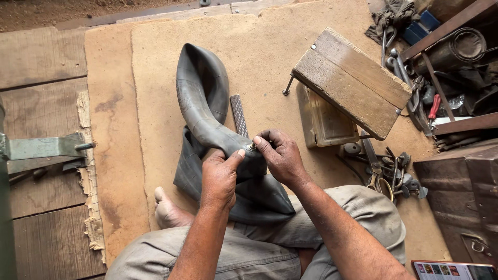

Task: The person inserts a metal valve stem into a hole in a black rubber tire inner tube. They then use a hammer to tap the valve stem into place. Finally, they use a metal file to smooth the rubber surface around the valve stem.

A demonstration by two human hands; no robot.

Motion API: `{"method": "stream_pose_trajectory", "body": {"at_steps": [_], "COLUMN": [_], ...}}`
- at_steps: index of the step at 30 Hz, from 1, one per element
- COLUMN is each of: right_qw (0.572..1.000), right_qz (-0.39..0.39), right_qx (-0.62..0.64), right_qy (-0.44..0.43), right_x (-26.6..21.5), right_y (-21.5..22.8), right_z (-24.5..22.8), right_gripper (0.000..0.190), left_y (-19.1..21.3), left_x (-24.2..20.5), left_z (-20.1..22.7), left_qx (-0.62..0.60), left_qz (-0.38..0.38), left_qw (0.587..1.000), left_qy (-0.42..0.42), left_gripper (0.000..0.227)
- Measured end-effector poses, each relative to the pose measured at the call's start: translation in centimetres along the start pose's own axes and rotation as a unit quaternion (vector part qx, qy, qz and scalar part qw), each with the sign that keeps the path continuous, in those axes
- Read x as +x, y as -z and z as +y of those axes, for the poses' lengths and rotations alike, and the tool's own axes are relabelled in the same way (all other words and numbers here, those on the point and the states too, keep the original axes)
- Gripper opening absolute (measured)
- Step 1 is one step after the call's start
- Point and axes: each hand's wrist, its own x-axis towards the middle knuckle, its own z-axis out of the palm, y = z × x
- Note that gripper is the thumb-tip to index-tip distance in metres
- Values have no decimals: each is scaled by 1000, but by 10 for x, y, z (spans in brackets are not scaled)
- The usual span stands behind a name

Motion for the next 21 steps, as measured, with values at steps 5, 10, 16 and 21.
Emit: {"method": "stream_pose_trajectory", "body": {"at_steps": [5,10,16,21], "right_qw": [995,992,986,986], "right_qz": [-18,-20,-27,-32], "right_qx": [70,95,119,128], "right_qy": [-68,-76,-114,-102], "right_x": [0,0,2,2], "right_y": [-3,-7,-8,-8], "right_z": [10,15,15,18], "right_gripper": [26,26,26,26], "left_y": [1,-2,-4,-4], "left_x": [-3,-7,-9,-9], "left_z": [-2,1,8,9], "left_qx": [8,12,20,29], "left_qz": [14,14,24,28], "left_qw": [1000,1000,999,999], "left_qy": [0,1,24,25], "left_gripper": [16,16,18,17]}}
